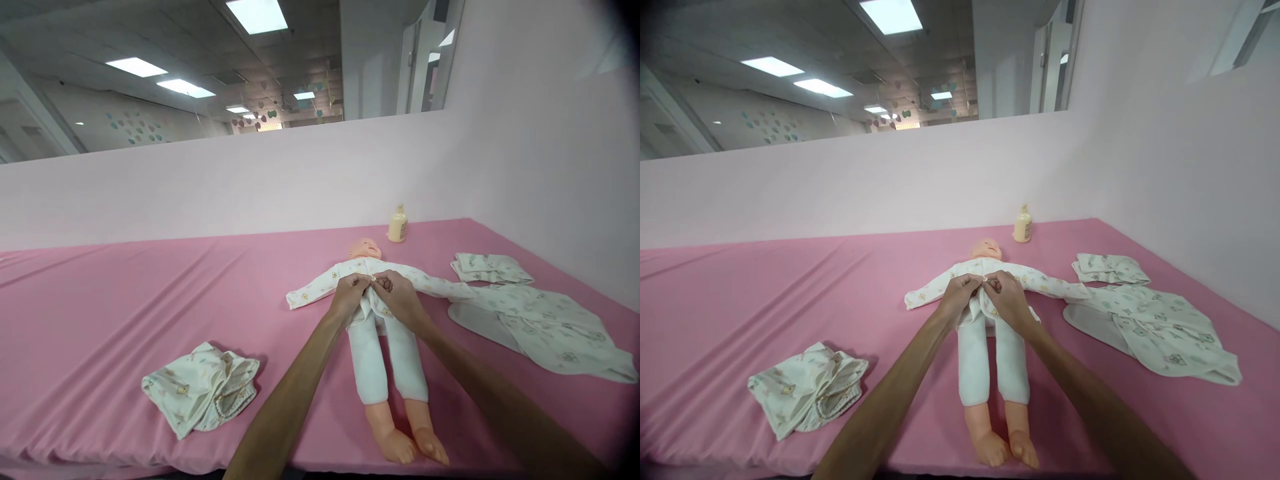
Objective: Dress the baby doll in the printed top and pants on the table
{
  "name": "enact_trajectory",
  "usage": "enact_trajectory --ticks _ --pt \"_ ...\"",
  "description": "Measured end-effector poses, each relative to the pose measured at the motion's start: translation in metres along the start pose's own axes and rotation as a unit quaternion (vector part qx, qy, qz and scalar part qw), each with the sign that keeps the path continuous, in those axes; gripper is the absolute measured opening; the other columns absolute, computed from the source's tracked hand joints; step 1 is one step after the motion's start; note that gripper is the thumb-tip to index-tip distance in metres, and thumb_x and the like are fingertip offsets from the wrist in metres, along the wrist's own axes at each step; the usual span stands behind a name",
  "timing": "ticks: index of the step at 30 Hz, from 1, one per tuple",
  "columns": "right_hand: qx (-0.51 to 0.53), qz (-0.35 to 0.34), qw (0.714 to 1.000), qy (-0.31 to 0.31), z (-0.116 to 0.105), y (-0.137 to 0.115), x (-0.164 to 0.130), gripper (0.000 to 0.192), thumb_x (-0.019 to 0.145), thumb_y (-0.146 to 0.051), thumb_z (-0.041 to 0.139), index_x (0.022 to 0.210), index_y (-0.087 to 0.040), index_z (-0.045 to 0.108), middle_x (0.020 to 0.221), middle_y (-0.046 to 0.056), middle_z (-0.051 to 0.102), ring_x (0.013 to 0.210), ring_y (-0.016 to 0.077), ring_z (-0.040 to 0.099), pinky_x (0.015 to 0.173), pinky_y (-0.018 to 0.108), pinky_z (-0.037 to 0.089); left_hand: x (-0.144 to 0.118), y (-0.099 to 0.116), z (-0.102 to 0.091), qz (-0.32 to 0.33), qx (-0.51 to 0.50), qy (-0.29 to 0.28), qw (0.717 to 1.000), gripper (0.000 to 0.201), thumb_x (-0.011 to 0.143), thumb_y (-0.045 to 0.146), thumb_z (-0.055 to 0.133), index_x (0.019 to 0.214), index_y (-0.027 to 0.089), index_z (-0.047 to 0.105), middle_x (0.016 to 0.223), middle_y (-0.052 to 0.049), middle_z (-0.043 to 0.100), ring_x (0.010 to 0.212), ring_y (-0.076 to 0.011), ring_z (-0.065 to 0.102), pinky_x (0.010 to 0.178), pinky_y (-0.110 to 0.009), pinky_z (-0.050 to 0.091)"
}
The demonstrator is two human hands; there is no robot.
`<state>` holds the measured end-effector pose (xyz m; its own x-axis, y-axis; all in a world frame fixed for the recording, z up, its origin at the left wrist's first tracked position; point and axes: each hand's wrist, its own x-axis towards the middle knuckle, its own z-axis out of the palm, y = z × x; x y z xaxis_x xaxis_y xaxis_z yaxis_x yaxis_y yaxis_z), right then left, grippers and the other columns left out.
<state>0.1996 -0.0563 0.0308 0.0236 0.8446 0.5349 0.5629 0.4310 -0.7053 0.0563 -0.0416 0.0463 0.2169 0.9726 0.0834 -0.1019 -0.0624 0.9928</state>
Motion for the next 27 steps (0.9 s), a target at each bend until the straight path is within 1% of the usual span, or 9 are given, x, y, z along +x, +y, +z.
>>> enact_trajectory --ticks 5,7,9,12,14,17,21,24,27 --pt "-0.061 -0.088 0.994 0.019 0.002 0.003 -0.001 0.013 0.091 -0.029 0.055 0.087 -0.019 0.063 0.071 0.001 0.054 0.071 0.0184 0.049 0.068 0.031 0.041 0.005 -0.005 -0.001 0.018 0.031 -0.003 0.999 0.023 0.078 0.036 0.062 0.076 0.014 0.064 0.067 -0.001 0.059 0.06 -0.0097 0.048 0.058 -0.023 0.038" --pt "-0.095 -0.139 0.985 0.035 0.002 0.004 -0.004 0.016 0.094 -0.028 0.052 0.094 -0.017 0.065 0.072 0.003 0.055 0.073 0.0189 0.05 0.07 0.032 0.043 0.005 -0.004 -0.001 0.027 0.045 -0.001 0.999 0.024 0.08 0.038 0.06 0.074 0.014 0.061 0.066 0.0 0.057 0.06 -0.0098 0.047 0.057 -0.023 0.037" --pt "-0.154 -0.199 0.967 0.046 0.002 0.004 -0.009 0.023 0.098 -0.027 0.047 0.107 -0.015 0.065 0.078 0.006 0.06 0.078 0.0202 0.051 0.076 0.034 0.044 0.004 -0.001 0.0 0.027 0.05 0.001 0.998 0.027 0.081 0.04 0.058 0.07 0.015 0.057 0.064 0.001 0.053 0.059 -0.0095 0.045 0.056 -0.022 0.035" --pt "-0.254 -0.254 0.933 0.022 0.002 0.004 -0.017 0.032 0.101 -0.021 0.039 0.12 -0.013 0.063 0.09 0.011 0.065 0.086 0.0226 0.053 0.083 0.038 0.042 0.003 0.002 0.001 0.008 0.037 0.012 0.999 0.033 0.081 0.044 0.059 0.064 0.017 0.049 0.058 0.004 0.042 0.054 -0.0072 0.034 0.052 -0.022 0.029" --pt "-0.288 -0.258 0.922 0.009 0.003 0.005 -0.019 0.034 0.102 -0.019 0.037 0.125 -0.012 0.061 0.092 0.012 0.065 0.088 0.0233 0.054 0.083 0.04 0.042 0.002 0.003 0.001 -0.001 0.016 0.016 1.0 0.034 0.081 0.043 0.06 0.063 0.017 0.046 0.056 0.006 0.037 0.052 -0.0062 0.03 0.05 -0.022 0.026" --pt "-0.282 -0.255 0.925 0.016 0.005 0.007 -0.019 0.035 0.102 -0.02 0.037 0.127 -0.01 0.059 0.09 0.012 0.066 0.086 0.023 0.054 0.084 0.04 0.043 0.002 0.002 0.002 -0.001 -0.001 0.018 1.0 0.032 0.081 0.04 0.06 0.064 0.017 0.046 0.056 0.006 0.037 0.052 -0.0058 0.029 0.05 -0.021 0.026" --pt "-0.221 -0.235 0.946 0.028 0.007 0.01 -0.017 0.033 0.101 -0.024 0.042 0.124 -0.011 0.06 0.088 0.009 0.065 0.085 0.0216 0.056 0.084 0.038 0.045 0.001 0.005 -0.001 -0.025 -0.011 0.008 1.0 0.024 0.078 0.036 0.064 0.069 0.016 0.053 0.059 0.004 0.046 0.052 -0.0065 0.037 0.051 -0.022 0.031" --pt "-0.199 -0.218 0.955 0.029 0.004 0.009 -0.022 0.033 0.099 -0.029 0.045 0.126 -0.016 0.059 0.092 0.009 0.066 0.089 0.0219 0.058 0.087 0.038 0.046 -0.001 0.012 -0.007 -0.055 -0.011 -0.017 0.998 0.022 0.075 0.035 0.068 0.073 0.015 0.058 0.063 0.001 0.054 0.055 -0.0083 0.045 0.053 -0.023 0.035" --pt "-0.203 -0.208 0.957 0.024 -0.002 0.004 -0.034 0.045 0.095 -0.039 0.053 0.134 -0.017 0.053 0.105 0.011 0.066 0.099 0.0252 0.059 0.09 0.041 0.046 -0.009 0.022 -0.012 -0.056 0.025 -0.055 0.997 0.023 0.078 0.038 0.067 0.08 0.015 0.064 0.075 -0.004 0.063 0.064 -0.0117 0.053 0.059 -0.025 0.041"
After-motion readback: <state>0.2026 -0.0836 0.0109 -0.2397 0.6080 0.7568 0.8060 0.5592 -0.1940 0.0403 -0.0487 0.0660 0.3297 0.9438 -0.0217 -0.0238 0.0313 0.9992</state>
